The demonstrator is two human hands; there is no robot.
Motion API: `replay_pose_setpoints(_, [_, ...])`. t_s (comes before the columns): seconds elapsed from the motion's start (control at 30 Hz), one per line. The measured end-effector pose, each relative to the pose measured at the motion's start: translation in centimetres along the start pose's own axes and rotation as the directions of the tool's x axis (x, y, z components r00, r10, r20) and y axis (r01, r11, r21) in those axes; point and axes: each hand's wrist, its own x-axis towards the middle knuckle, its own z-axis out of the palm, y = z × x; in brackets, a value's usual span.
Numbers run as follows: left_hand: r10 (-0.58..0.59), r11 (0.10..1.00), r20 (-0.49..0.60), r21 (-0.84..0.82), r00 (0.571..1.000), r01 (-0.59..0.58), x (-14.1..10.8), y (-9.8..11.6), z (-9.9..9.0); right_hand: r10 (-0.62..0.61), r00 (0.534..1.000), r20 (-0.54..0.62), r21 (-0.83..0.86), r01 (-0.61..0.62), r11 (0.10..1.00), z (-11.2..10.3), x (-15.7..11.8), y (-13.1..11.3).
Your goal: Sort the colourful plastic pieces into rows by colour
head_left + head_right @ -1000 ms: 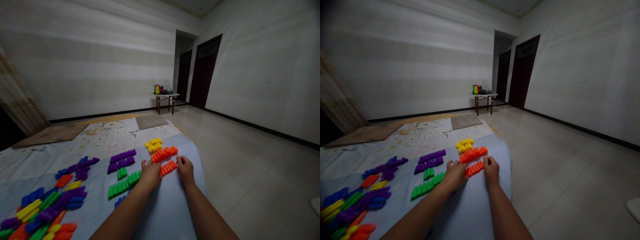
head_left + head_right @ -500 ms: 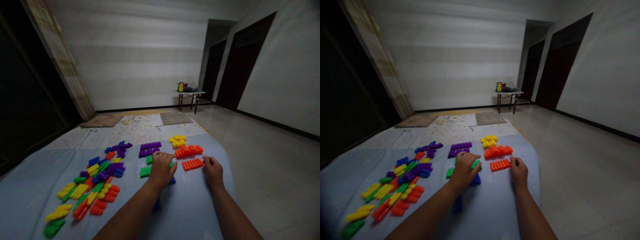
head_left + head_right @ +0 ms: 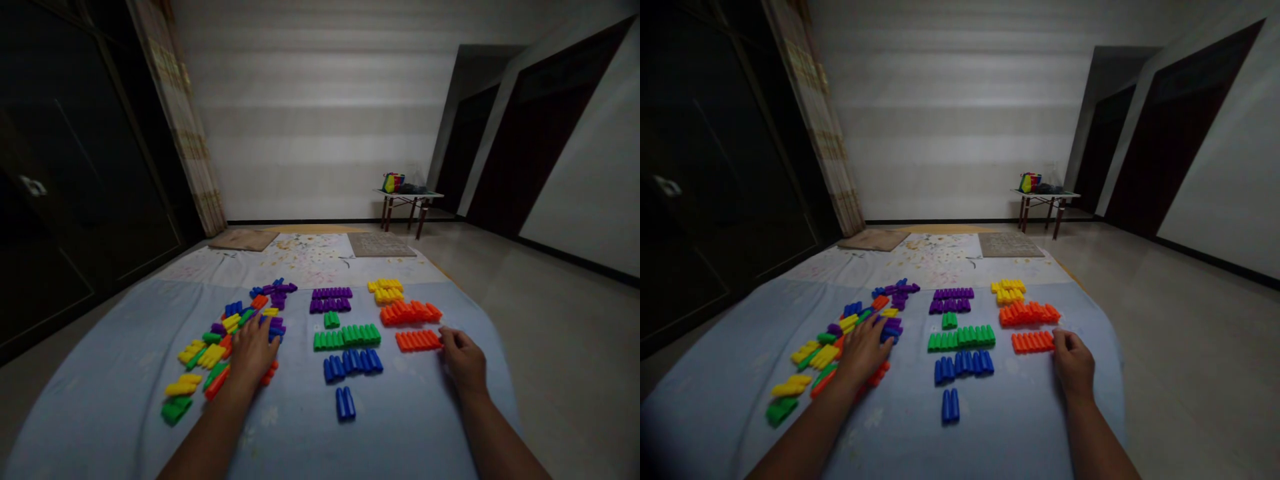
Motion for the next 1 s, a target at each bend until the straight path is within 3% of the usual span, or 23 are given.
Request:
replay_pose_setpoints(0.23, [0.08,0.994,0.019,-0.074,0.997,-0.078,-0.9,0.8,1.5,0.007,1.0,0.022,-0.039,-0.006,0.999,0.0,0.2,0.6])
replay_pose_setpoints(0.33, [0.119,0.967,0.03,-0.231,0.993,-0.109,-0.9,1.2,1.0,0.009,1.0,0.025,-0.048,-0.008,0.999,-0.1,0.1,0.4])
replay_pose_setpoints(0.43, [0.074,0.946,-0.015,-0.316,0.997,-0.075,-0.1,0.4,-0.2,0.023,0.999,0.024,-0.065,-0.021,0.998,-0.1,0.0,0.1])
replay_pose_setpoints(0.57, [-0.067,0.957,-0.056,-0.285,0.996,0.049,0.8,-2.0,-1.5,0.03,0.999,0.028,-0.063,-0.029,0.998,-0.1,0.0,0.1])
replay_pose_setpoints(0.7, [-0.112,0.967,0.037,-0.228,0.993,0.118,0.8,-3.5,-1.2,0.021,0.999,0.035,-0.053,-0.019,0.998,-0.1,0.1,0.2])
replay_pose_setpoints(1.0, [-0.095,0.983,0.113,-0.147,0.989,0.111,0.2,-2.1,-0.6,-0.002,0.999,0.041,-0.063,0.005,0.998,-0.2,0.0,0.3])
